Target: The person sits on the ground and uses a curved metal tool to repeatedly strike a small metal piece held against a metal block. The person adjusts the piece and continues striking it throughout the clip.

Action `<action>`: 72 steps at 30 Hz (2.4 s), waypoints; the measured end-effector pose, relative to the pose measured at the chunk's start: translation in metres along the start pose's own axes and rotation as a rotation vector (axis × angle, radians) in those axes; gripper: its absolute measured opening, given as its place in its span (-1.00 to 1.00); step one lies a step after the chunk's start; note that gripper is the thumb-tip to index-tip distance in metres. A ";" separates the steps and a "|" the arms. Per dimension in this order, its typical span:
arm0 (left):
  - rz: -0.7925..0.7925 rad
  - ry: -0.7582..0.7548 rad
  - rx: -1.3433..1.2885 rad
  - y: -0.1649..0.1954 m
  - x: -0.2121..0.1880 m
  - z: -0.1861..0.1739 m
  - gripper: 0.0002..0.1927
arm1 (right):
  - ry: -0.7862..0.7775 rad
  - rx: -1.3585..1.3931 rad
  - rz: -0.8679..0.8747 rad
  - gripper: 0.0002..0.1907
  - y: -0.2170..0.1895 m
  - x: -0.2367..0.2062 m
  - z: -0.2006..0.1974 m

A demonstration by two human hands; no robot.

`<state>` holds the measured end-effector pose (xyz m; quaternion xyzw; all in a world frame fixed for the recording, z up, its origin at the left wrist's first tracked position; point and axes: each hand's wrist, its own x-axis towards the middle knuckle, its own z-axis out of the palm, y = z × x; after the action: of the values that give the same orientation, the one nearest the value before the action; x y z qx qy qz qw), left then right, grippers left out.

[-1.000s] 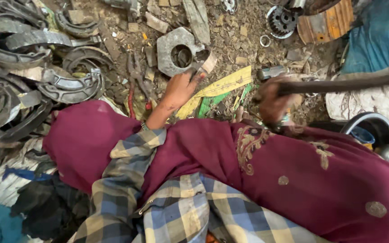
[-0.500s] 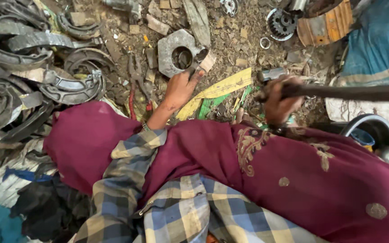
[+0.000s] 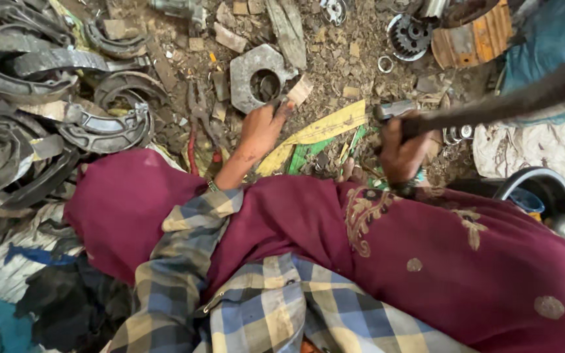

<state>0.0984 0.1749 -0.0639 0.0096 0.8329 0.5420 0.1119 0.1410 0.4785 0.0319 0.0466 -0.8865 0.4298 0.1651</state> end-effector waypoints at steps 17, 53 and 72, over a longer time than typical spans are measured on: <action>0.410 0.217 0.284 0.013 -0.014 -0.004 -0.54 | -0.609 -0.301 0.257 -0.64 0.047 -0.041 0.049; 0.315 0.236 0.787 0.001 -0.004 0.024 -0.77 | -0.293 -0.270 -0.036 -0.69 0.043 -0.026 0.083; 0.333 0.291 0.777 0.001 -0.005 0.028 -0.85 | -0.396 -0.325 0.204 -0.75 0.034 -0.007 0.077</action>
<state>0.1091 0.1994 -0.0730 0.1086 0.9688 0.1953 -0.1073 0.1201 0.4394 -0.0397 0.0132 -0.9590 0.2787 -0.0504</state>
